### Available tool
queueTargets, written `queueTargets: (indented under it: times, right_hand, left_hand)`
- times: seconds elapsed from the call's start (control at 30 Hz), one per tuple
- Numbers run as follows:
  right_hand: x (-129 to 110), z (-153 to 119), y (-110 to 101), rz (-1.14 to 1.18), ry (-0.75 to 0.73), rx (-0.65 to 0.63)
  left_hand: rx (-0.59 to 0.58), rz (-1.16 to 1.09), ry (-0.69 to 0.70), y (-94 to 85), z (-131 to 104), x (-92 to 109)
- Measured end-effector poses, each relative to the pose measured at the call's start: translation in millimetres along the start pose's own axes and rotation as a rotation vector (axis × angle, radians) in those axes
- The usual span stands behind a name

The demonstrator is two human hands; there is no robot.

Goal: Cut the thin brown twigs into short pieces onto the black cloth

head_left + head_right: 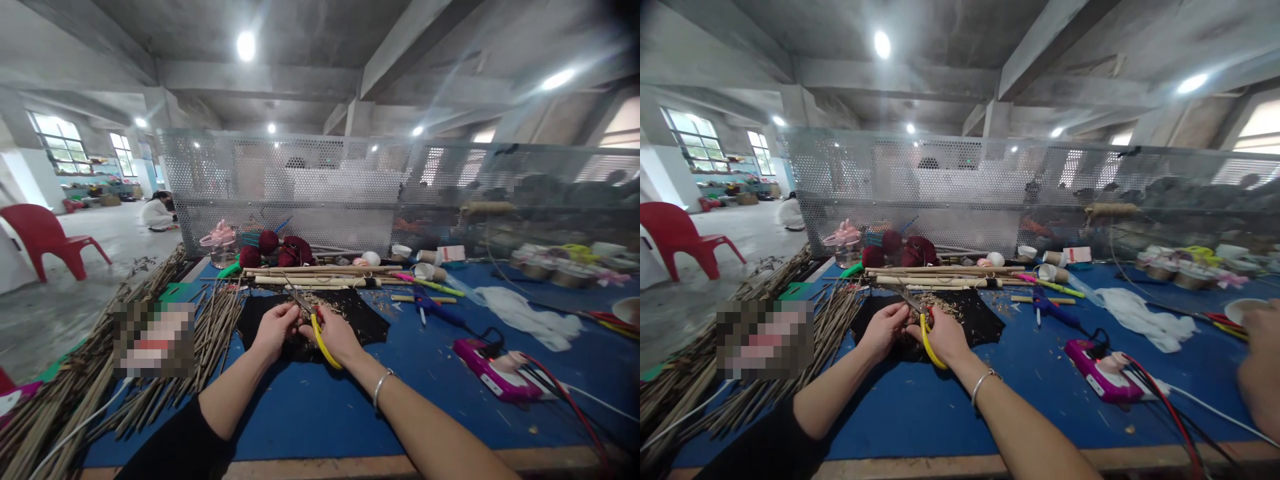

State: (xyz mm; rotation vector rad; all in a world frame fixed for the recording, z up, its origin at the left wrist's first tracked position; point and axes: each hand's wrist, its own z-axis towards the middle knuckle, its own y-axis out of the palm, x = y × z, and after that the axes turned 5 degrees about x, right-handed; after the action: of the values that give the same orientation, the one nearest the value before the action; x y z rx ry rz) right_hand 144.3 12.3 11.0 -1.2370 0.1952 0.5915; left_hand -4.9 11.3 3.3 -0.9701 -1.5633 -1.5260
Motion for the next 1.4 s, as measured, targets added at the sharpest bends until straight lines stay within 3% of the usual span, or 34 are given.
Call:
queueTargets:
  times: [0.27,0.47,0.77,1.1,1.4]
  right_hand:
    - [6,1,0,0.002,0.042,0.008]
    - [8,2,7,-0.033,0.032,0.014]
    - [6,3,1,-0.041,0.049,-0.055]
    - [7,0,-4,-0.098,-0.007,-0.025]
    - [5,3,-6,-0.104,0.071,-0.104]
  left_hand:
    - [-0.002,0.025,-0.026,-1.3,2,-2]
    - [0.066,0.108,0.016,-4.3,4,-3]
    - [0.111,0.235,0.072,-4.1,3,0]
    - [-0.005,0.327,0.104,-5.0,3,-4]
    - [0.074,0.418,0.16,-4.5,1,-2]
